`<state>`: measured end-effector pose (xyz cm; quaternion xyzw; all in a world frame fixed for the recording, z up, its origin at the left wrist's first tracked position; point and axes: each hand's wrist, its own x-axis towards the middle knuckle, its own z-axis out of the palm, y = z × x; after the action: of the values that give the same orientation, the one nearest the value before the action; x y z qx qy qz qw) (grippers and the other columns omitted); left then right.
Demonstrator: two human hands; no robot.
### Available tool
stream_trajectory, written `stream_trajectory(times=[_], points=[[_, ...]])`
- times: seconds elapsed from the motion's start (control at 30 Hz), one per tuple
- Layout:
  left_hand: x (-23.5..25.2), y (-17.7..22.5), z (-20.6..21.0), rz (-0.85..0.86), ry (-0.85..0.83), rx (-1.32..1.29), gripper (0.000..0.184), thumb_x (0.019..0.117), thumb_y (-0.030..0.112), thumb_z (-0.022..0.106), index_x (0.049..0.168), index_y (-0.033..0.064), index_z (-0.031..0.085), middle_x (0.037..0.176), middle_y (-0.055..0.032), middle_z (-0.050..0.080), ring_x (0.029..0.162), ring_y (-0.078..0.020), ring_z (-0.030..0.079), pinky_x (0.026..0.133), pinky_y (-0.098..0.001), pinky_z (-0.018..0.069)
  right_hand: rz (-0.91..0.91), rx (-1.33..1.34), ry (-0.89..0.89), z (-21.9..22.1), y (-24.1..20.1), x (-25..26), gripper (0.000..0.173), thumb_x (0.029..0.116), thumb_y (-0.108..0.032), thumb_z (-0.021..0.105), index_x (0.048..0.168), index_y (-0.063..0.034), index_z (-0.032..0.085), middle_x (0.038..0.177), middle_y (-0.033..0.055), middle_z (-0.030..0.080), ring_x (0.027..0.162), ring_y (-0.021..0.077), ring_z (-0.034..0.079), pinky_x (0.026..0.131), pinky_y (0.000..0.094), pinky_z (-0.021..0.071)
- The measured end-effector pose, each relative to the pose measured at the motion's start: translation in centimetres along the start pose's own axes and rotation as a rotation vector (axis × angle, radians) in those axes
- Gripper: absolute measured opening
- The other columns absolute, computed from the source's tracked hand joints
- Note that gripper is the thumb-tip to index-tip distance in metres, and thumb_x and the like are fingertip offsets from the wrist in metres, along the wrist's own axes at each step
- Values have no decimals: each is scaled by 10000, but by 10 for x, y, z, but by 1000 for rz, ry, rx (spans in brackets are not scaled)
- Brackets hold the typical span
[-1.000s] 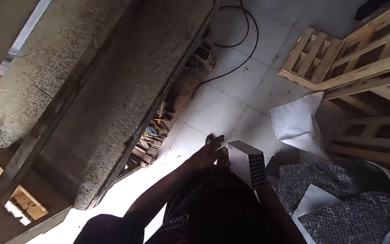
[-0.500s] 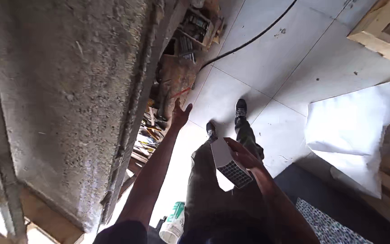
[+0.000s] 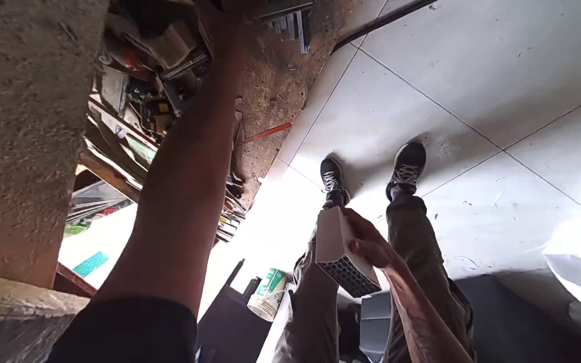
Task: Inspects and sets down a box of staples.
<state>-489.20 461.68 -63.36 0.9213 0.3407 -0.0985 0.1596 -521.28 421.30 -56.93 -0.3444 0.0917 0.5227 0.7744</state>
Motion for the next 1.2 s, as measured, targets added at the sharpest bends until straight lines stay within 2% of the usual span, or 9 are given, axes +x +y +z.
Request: stream_trajectory(times=[0.27, 0.33, 0.4, 0.5, 0.57, 0.67, 0.8, 1.07, 1.2], points=[[17, -39, -16, 136, 70, -156, 1096, 834, 506, 773, 1597, -35, 201, 1585, -240, 378, 1461, -233, 410, 1206, -337, 352, 43, -48, -2, -5, -13, 17, 1026, 756, -757, 723, 1440, -26, 497, 1171, 52, 706, 1008, 101, 693, 878, 310, 602], [-15, -19, -9, 142, 220, -106, 1172, 806, 450, 780, 1604, -70, 97, 1651, -303, 178, 1549, -324, 219, 1266, -364, 212, 13, -11, -14, -4, -17, 23, 1034, 770, -754, 713, 1445, -8, 475, 1175, 53, 701, 1012, 98, 691, 883, 302, 599], [-55, 2, -3, 349, 282, 32, 1152, 833, 551, 711, 1580, -124, 151, 1639, -377, 113, 1554, -467, 116, 1287, -503, 119, -7, -11, -23, -6, -20, 28, 1044, 776, -768, 692, 1447, 0, 467, 1180, 49, 696, 1016, 90, 685, 888, 294, 593], [-85, 34, 15, 630, 79, 177, 1150, 812, 786, 588, 1575, -31, 321, 1618, -326, 280, 1506, -459, 293, 1232, -592, 237, 2, -31, 0, -10, -23, 27, 1044, 772, -764, 700, 1442, 4, 474, 1172, 49, 701, 1009, 85, 687, 881, 291, 595], [-76, 52, 28, 505, -36, 221, 1351, 717, 874, 600, 1608, -49, 176, 1652, -321, 181, 1535, -443, 227, 1252, -582, 193, 17, -37, 8, -11, -21, 27, 1048, 766, -762, 709, 1441, 4, 473, 1159, 50, 703, 998, 87, 690, 871, 292, 598], [-54, 72, 35, 307, 10, 269, 1261, 779, 795, 603, 1610, -43, 159, 1636, -310, 229, 1499, -425, 306, 1203, -578, 283, 33, -58, 18, -13, -17, 28, 1037, 763, -760, 714, 1442, -12, 483, 1153, 51, 706, 990, 94, 693, 860, 297, 601], [-53, 71, 41, 341, 64, 292, 875, 976, 545, 506, 1577, -50, 285, 1565, -296, 372, 1451, -436, 365, 1187, -574, 290, 56, -104, 37, -13, -15, 30, 1035, 744, -764, 726, 1440, -30, 503, 1165, 47, 711, 1003, 94, 694, 874, 309, 601], [-93, -19, 37, 509, -56, 370, 775, 1022, 475, 464, 1587, -15, 263, 1505, -324, 414, 1358, -513, 422, 1109, -629, 338, 35, -95, 73, -12, -19, 39, 1065, 741, -800, 695, 1437, -18, 499, 1152, 46, 710, 992, 81, 692, 870, 295, 598], [-122, -75, 27, 440, -91, 417, 792, 1016, 495, 490, 1591, 11, 238, 1511, -323, 384, 1352, -521, 413, 1074, -660, 344, -40, -31, 103, -13, -20, 44, 1050, 774, -784, 678, 1430, 13, 485, 1149, 59, 704, 992, 91, 689, 871, 287, 594]])
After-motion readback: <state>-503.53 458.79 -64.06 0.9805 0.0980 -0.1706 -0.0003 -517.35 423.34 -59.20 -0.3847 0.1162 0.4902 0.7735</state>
